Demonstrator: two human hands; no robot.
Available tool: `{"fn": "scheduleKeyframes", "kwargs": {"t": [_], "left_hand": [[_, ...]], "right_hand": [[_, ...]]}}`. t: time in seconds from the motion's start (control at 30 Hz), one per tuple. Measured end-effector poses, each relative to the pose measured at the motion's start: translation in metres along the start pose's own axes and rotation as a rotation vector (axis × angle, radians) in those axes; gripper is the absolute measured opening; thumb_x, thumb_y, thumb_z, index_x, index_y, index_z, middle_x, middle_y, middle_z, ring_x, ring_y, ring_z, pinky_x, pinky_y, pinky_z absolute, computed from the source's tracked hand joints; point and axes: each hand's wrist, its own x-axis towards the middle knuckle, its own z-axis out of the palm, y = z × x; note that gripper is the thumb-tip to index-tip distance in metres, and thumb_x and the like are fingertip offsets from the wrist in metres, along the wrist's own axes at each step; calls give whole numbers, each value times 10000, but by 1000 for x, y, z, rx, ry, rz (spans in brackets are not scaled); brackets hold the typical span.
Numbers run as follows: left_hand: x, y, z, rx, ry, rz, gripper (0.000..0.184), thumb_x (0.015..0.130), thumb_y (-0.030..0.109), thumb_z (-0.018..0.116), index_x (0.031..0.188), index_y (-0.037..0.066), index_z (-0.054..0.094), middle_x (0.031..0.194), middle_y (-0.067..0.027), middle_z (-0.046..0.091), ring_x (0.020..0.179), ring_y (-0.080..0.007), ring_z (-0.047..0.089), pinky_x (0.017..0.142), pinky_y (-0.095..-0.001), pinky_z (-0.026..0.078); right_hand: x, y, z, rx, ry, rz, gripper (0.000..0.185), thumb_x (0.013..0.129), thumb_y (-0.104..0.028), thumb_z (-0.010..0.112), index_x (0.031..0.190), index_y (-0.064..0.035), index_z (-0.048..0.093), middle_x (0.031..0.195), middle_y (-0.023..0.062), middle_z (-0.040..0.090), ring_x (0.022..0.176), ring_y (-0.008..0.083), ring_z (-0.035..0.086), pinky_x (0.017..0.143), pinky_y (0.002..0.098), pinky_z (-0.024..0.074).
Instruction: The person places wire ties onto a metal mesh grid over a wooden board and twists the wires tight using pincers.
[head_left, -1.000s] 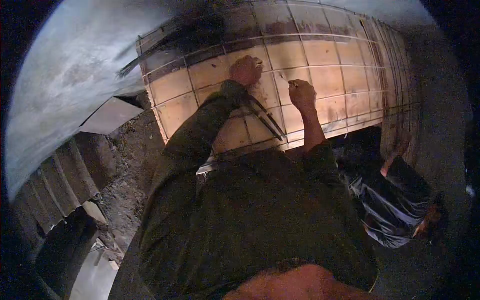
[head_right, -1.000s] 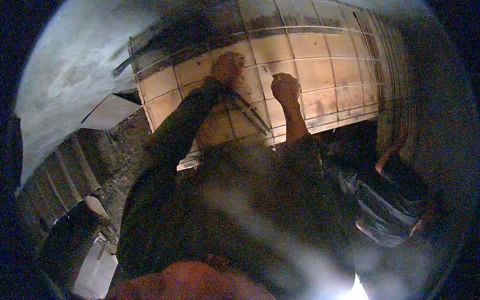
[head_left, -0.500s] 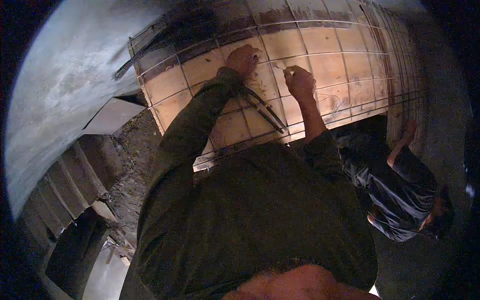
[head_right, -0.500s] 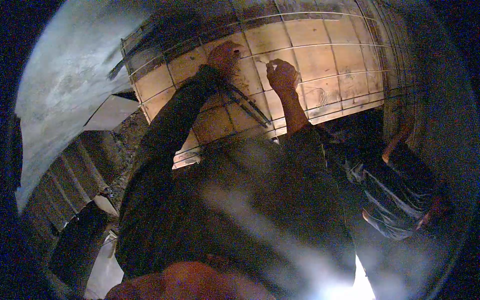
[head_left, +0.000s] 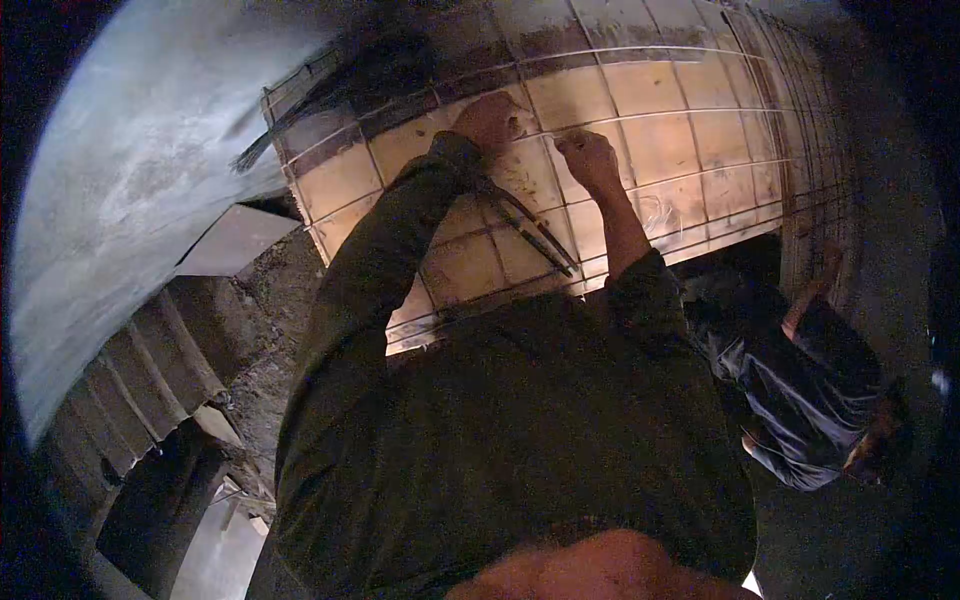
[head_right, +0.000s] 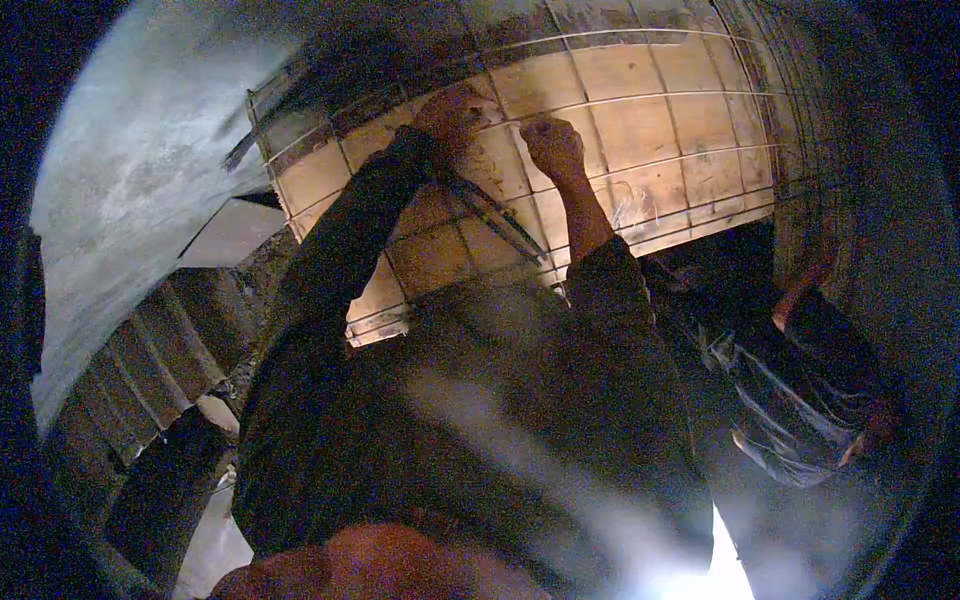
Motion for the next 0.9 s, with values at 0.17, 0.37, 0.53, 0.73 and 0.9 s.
{"fn": "scheduleKeyframes", "kwargs": {"t": [0.17, 0.37, 0.53, 0.73, 0.9], "left_hand": [[-2, 4, -10, -46, 3, 73, 256, 787, 262, 639, 981, 100, 681, 990, -159, 626, 959, -327, 591, 846, -416, 481], [4, 6, -5, 162, -85, 90, 224, 787, 252, 629, 951, 107, 673, 933, -176, 615, 862, -349, 600, 789, -455, 492], [10, 19, -9, 152, -171, 123, 272, 843, 212, 520, 1083, 139, 624, 1012, -162, 631, 941, -349, 602, 801, -472, 496], [10, 9, -6, 58, -130, 142, 268, 826, 203, 539, 1061, 107, 629, 1002, -168, 638, 923, -343, 614, 802, -456, 497], [10, 5, 4, 25, -41, 166, 268, 810, 193, 558, 1038, 76, 634, 992, -175, 646, 905, -338, 626, 803, -440, 498]], "right_hand": [[7, -7, 3, -37, -51, 1, 339, 862, -395, 527, 812, -109, 703, 876, 185, 664, 822, 369, 638, 709, 456, 523], [15, 10, 24, 129, -91, 98, 360, 851, -365, 509, 828, -54, 689, 859, 215, 656, 812, 396, 634, 725, 476, 516], [17, 1, 15, 5, -94, 31, 370, 855, -372, 489, 829, -64, 691, 856, 219, 654, 797, 399, 635, 724, 482, 516], [11, -11, 8, 45, -19, 5, 362, 841, -378, 512, 819, -61, 685, 846, 221, 652, 790, 404, 637, 724, 491, 517], [7, -17, 9, -98, 23, 46, 334, 842, -355, 518, 838, -62, 677, 859, 220, 655, 814, 404, 636, 728, 490, 515]]}}
